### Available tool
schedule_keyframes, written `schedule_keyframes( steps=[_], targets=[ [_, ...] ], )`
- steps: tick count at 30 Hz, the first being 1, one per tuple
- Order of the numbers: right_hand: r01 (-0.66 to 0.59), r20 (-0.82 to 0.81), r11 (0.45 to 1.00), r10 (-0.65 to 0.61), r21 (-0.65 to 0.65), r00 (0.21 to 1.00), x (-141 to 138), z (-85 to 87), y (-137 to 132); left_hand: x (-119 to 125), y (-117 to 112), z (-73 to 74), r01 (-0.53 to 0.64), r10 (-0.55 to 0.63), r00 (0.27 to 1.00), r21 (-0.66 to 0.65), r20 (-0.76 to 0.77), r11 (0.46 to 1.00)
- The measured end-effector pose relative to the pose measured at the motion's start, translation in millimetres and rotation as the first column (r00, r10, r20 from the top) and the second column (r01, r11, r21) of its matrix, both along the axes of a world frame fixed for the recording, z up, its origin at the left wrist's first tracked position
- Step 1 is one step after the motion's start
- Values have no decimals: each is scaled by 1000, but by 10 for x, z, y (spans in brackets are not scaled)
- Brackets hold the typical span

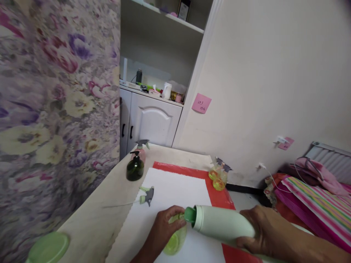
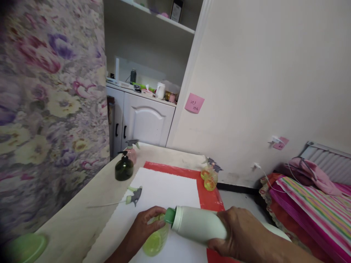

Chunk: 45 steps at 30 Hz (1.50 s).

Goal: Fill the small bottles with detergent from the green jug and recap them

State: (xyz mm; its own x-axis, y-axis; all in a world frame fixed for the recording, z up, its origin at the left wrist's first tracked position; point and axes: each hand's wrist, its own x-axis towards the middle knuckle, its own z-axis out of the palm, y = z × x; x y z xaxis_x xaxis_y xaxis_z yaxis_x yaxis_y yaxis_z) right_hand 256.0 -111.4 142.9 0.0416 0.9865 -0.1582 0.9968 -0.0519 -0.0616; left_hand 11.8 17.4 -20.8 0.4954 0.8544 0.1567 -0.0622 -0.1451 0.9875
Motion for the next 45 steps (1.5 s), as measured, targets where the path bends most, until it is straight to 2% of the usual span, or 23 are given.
schedule_keyframes(
  steps=[5,13,19,28,45],
  targets=[
    [4,-22,999,-5,-39,1000,-39,41,1,-4,-2,8,-13,13,1000,0,-24,1000],
    [-27,-5,999,27,-33,1000,-73,95,6,-10,-27,79,-2,2,1000,-27,-3,1000],
    [-29,-11,999,28,-17,1000,-41,51,9,-13,-15,51,-10,10,1000,-40,-3,999],
    [2,-23,999,-3,-38,1000,-115,147,8,10,-9,1,-10,10,1000,-27,1,1000],
    [33,-20,995,-35,-91,999,-108,154,41,-1,-2,8,-8,8,1000,-6,-13,1000]
  ],
)
